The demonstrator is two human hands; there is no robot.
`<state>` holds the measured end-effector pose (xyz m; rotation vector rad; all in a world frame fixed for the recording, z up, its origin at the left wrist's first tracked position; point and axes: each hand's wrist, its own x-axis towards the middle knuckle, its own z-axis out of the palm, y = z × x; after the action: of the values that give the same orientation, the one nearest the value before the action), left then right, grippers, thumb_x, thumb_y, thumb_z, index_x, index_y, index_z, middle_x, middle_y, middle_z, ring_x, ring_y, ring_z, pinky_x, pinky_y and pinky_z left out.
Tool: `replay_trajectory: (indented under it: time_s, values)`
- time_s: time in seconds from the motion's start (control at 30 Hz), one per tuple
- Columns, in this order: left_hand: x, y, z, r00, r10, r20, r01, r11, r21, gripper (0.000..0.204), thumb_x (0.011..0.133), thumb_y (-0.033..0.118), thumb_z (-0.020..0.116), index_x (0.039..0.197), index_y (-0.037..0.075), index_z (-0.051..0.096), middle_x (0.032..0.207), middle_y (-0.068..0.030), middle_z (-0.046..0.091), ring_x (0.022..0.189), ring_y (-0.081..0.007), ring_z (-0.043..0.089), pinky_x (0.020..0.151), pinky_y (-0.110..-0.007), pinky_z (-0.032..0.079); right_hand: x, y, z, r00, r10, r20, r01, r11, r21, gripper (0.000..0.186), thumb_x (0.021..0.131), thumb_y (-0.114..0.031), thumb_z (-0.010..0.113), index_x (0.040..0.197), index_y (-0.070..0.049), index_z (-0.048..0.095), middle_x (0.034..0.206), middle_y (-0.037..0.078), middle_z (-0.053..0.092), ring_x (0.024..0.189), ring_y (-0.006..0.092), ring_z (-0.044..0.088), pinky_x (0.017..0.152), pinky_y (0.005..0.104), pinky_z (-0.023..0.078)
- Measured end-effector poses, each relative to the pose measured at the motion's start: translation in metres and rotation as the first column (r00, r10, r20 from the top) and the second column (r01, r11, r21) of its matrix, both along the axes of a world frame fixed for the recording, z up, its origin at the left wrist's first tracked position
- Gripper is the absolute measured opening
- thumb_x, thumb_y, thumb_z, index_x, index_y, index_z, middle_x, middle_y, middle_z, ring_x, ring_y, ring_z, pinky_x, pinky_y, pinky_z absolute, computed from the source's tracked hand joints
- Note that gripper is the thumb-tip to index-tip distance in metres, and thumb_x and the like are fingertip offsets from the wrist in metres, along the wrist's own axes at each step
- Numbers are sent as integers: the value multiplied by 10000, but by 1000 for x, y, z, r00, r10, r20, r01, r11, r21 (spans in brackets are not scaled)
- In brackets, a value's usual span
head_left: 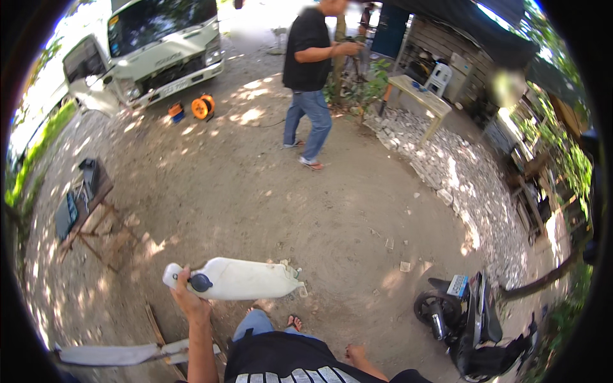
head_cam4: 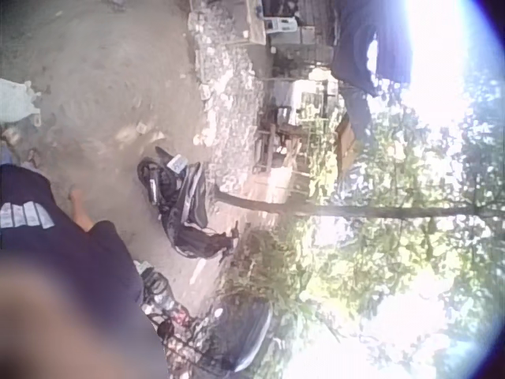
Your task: The person retrieves a white plastic windshield washer fluid reservoir from a cart, walks to a white truck, and installs it inside the driver's side footwell. They connect hoses and secure the reservoir in place.
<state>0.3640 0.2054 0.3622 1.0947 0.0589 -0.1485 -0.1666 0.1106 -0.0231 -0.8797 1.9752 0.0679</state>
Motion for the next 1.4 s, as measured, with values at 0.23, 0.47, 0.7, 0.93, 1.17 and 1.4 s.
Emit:
replay_trajectory:
  time_s: [0.23, 0.47, 0.7, 0.93, 1.17, 1.4]
  values:
    - [53, 27, 7, 981, 192, -1, -192, 981, 8, 235, 882, 68, 668, 1101, -8, 628, 982, -60, 644, 898, -171, 651, 829, -310, 535, 33, -50, -1, 989, 13, 145, -41, 980, 193, 227, 997, -197, 613, 1050, 11, 687, 937, 150, 708, 793, 305, 708, 672, 459, 576]
    - [134, 41, 0, 941, 337, -24, -337, 941, 26, 278, 864, 28, 665, 1130, -16, 595, 1002, -65, 636, 920, -185, 656, 860, -330, 547, 171, -153, 3, 949, 244, 200, -262, 962, 74, 291, 1019, -257, 606, 1166, -24, 700, 992, 140, 731, 764, 270, 698, 683, 435, 573]
    - [229, 43, -15, 928, 367, -71, -364, 930, 51, 293, 790, -40, 673, 1058, 22, 573, 938, -55, 623, 851, -197, 655, 823, -344, 543, 326, -215, 35, 916, 343, 210, -344, 938, -32, 287, 1009, -225, 606, 1203, -33, 693, 996, 144, 740, 758, 253, 705, 668, 409, 575]
    - [332, 41, -3, 928, 369, -43, -366, 928, 70, 281, 768, -47, 668, 1029, 4, 578, 908, -56, 626, 857, -196, 656, 827, -340, 534, 421, -208, 56, 918, 331, 219, -340, 940, 7, 262, 999, -201, 619, 1177, -21, 685, 985, 159, 740, 746, 263, 708, 656, 407, 578]
    - [433, 18, -5, 917, 399, 14, -399, 914, 67, 243, 768, -36, 659, 993, 2, 575, 866, -49, 615, 817, -196, 667, 787, -336, 557, 426, -204, 39, 934, 351, 68, -357, 905, 232, 267, 988, -200, 624, 1155, -11, 713, 998, 169, 750, 802, 301, 744, 674, 450, 587]
    - [534, -10, -16, 885, 465, -16, -464, 884, 56, 170, 764, -5, 651, 918, 26, 584, 845, -27, 610, 771, -187, 662, 726, -323, 552, 542, -278, -15, 945, 323, 54, -327, 923, 203, 230, 960, -167, 656, 1044, 37, 720, 895, 183, 744, 714, 310, 740, 601, 434, 601]
